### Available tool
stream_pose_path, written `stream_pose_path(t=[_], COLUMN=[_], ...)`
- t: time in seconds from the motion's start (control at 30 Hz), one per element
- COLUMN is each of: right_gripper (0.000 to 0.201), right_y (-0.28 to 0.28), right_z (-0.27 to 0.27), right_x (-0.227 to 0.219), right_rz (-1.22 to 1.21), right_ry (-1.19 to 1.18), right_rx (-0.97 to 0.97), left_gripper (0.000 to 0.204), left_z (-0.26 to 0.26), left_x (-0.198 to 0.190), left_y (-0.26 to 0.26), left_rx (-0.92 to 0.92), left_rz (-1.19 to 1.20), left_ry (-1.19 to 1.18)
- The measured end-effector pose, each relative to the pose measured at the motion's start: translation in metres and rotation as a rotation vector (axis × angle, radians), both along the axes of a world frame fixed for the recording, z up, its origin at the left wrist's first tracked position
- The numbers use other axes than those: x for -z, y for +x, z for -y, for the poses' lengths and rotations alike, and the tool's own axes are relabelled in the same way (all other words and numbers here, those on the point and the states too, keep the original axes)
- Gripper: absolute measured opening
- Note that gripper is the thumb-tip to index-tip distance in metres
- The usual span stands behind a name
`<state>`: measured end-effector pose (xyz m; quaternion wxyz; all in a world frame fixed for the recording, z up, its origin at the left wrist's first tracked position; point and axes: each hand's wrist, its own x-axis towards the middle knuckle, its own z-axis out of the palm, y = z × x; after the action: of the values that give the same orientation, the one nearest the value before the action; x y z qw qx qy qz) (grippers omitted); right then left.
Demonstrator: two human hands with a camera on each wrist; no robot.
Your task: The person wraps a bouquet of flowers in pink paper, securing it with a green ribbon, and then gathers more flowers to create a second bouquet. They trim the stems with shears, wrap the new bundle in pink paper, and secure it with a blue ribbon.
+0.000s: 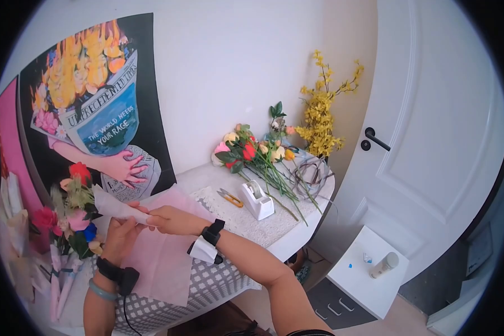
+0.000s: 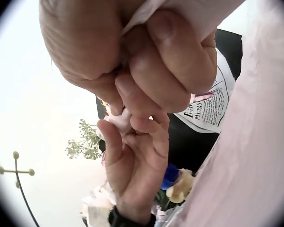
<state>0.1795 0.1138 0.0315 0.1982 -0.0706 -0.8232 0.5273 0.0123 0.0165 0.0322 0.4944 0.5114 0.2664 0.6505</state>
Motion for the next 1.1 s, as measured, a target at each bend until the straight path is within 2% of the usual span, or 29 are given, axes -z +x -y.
stream_pose_path(t=[0.03, 0.13, 0.33, 0.43, 0.53, 0.63, 0.7, 0.77, 0.8, 0.83, 0.9, 0.97, 1.07, 1.1], right_gripper=[0.031, 0.033, 0.037, 0.032, 0.025, 0.021, 0.023, 0.021, 0.021, 0.022, 0.017, 0.016, 0.015, 0.014], right_y=[0.005, 0.013, 0.006, 0.017, 0.051, 0.093, 0.134, 0.189, 0.208, 0.240, 0.300, 0.333, 0.345, 0.352], right_z=[0.001, -0.008, -0.002, -0.004, -0.001, -0.008, -0.018, -0.060, -0.060, -0.093, -0.120, -0.126, -0.103, -0.103], right_x=[-0.007, -0.014, -0.006, -0.005, -0.019, -0.034, -0.050, -0.046, -0.063, -0.050, -0.037, -0.030, -0.026, -0.019], right_rz=[0.072, 0.252, 0.233, 0.184, 0.285, 0.211, 0.247, 0.143, 0.296, 0.352, 0.585, 0.929, 0.983, 1.054], right_ry=[-0.151, -0.403, 0.018, 0.537, 0.714, 0.538, 0.349, 0.319, 0.554, 0.594, 0.635, 0.487, 0.272, 0.323], right_rx=[-0.049, -0.221, 0.188, 0.299, 0.337, 0.245, 0.413, 0.637, 0.893, 1.051, 1.185, 1.176, 1.215, 1.173], left_gripper=[0.021, 0.019, 0.013, 0.013, 0.012, 0.011, 0.011, 0.010, 0.010, 0.010, 0.010, 0.010, 0.011, 0.011], left_z=[0.000, 0.002, -0.014, -0.013, -0.012, -0.012, -0.012, -0.011, -0.011, -0.012, -0.011, -0.012, -0.013, -0.012], left_x=[-0.001, 0.000, 0.032, 0.032, 0.031, 0.032, 0.031, 0.033, 0.032, 0.032, 0.032, 0.032, 0.033, 0.032], left_y=[-0.001, 0.003, -0.006, -0.004, 0.000, 0.003, 0.002, 0.001, 0.001, 0.001, 0.001, 0.000, 0.000, 0.001], left_rx=[0.024, 0.016, -0.162, -0.215, -0.232, -0.215, -0.201, -0.200, -0.205, -0.211, -0.209, -0.210, -0.206, -0.206], left_rz=[-0.034, -0.085, 0.083, 0.161, 0.180, 0.202, 0.194, 0.186, 0.184, 0.184, 0.180, 0.173, 0.158, 0.154], left_ry=[0.034, 0.048, -0.090, -0.157, -0.199, -0.212, -0.183, -0.179, -0.184, -0.187, -0.190, -0.188, -0.183, -0.181])
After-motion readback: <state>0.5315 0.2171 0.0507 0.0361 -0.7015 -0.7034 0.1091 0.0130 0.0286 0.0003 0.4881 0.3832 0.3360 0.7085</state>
